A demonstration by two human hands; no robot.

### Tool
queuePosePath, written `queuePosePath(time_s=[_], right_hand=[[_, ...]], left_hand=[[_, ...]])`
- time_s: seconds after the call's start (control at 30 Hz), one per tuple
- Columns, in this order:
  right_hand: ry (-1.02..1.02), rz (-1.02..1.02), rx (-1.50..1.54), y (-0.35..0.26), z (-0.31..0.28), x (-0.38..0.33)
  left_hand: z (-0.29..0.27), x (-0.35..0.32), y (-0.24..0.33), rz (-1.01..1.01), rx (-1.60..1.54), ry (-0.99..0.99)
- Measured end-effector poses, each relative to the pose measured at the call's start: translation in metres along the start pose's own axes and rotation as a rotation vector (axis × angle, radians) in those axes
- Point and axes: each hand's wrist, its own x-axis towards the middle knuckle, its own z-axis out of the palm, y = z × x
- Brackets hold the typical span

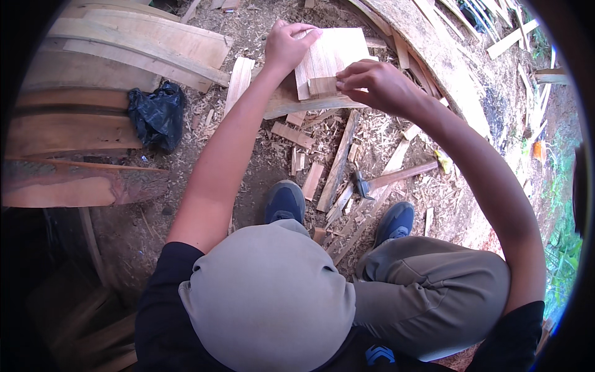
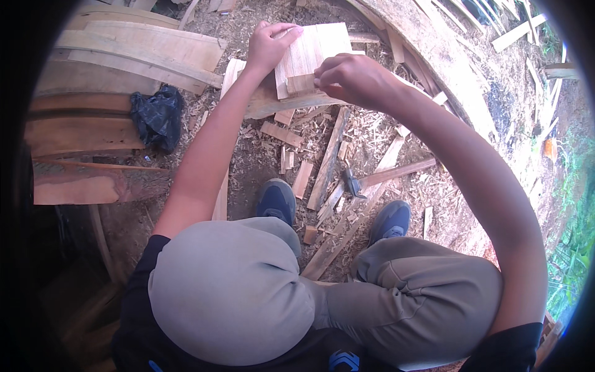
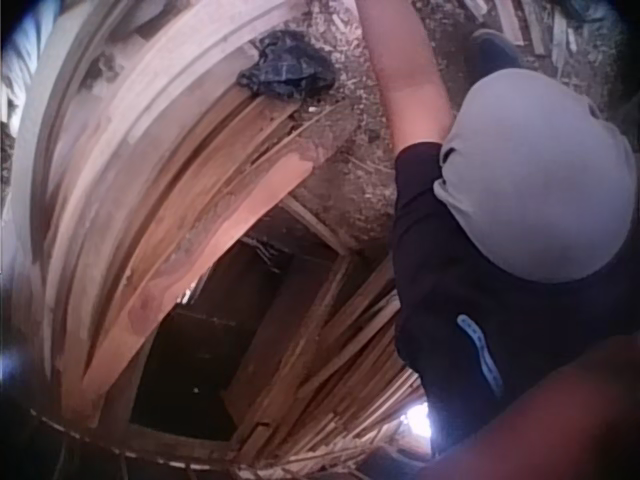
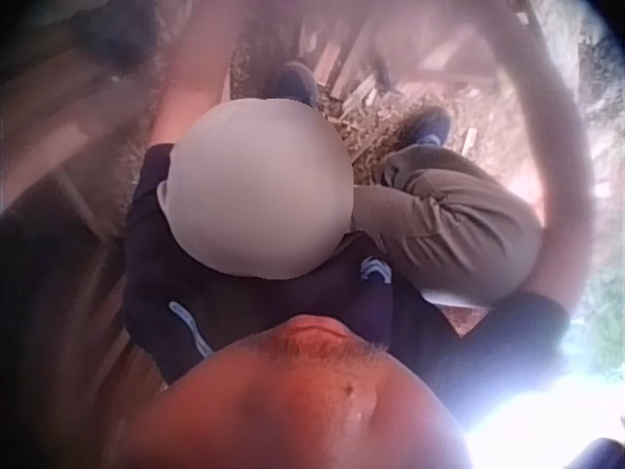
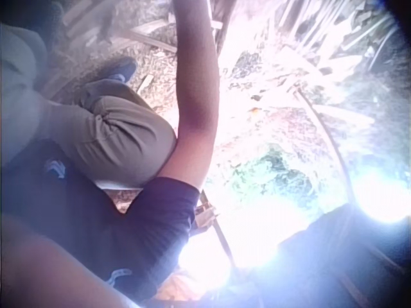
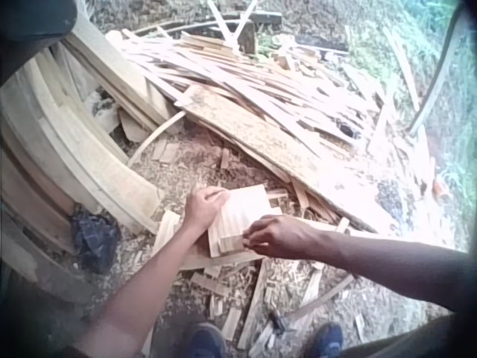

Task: The person assembles a small wooden structure by placing thin wooden slats onto a base and securing them with nails using a hammer. The person repeatedly picks up slats, aligns them, and hammers nails to fasten them.

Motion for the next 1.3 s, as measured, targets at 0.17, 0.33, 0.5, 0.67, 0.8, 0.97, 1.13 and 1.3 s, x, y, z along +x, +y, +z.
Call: queuePosePath(time_s=[0.17, 0.33, 0.5, 0.67, 0.8, 0.97, 1.13, 1.3], right_hand=[[-0.045, 0.041, 0.08, 0.003, -0.004, -0.001], [-0.032, 0.038, 0.074, 0.001, -0.002, -0.001], [-0.023, 0.02, 0.076, -0.002, -0.005, -0.001], [-0.03, 0.041, 0.072, 0.0, -0.003, -0.002], [-0.023, 0.041, 0.04, -0.001, -0.002, -0.001], [-0.02, 0.011, 0.075, 0.001, -0.004, 0.0], [0.007, -0.003, 0.068, 0.001, -0.003, -0.002], [0.009, -0.002, 0.058, 0.0, -0.003, -0.003]], left_hand=[[0.001, -0.003, 0.005, -0.016, -0.012, 0.0], [-0.001, -0.005, 0.007, -0.044, -0.008, -0.005], [-0.002, -0.008, 0.011, -0.061, -0.001, 0.012], [0.0, -0.007, 0.01, -0.058, -0.007, 0.02], [0.0, -0.006, 0.008, -0.043, 0.006, 0.033], [0.001, -0.006, 0.008, -0.034, 0.01, 0.028], [0.002, -0.006, 0.007, -0.009, 0.021, 0.045], [0.003, -0.004, 0.002, 0.05, 0.077, 0.066]])
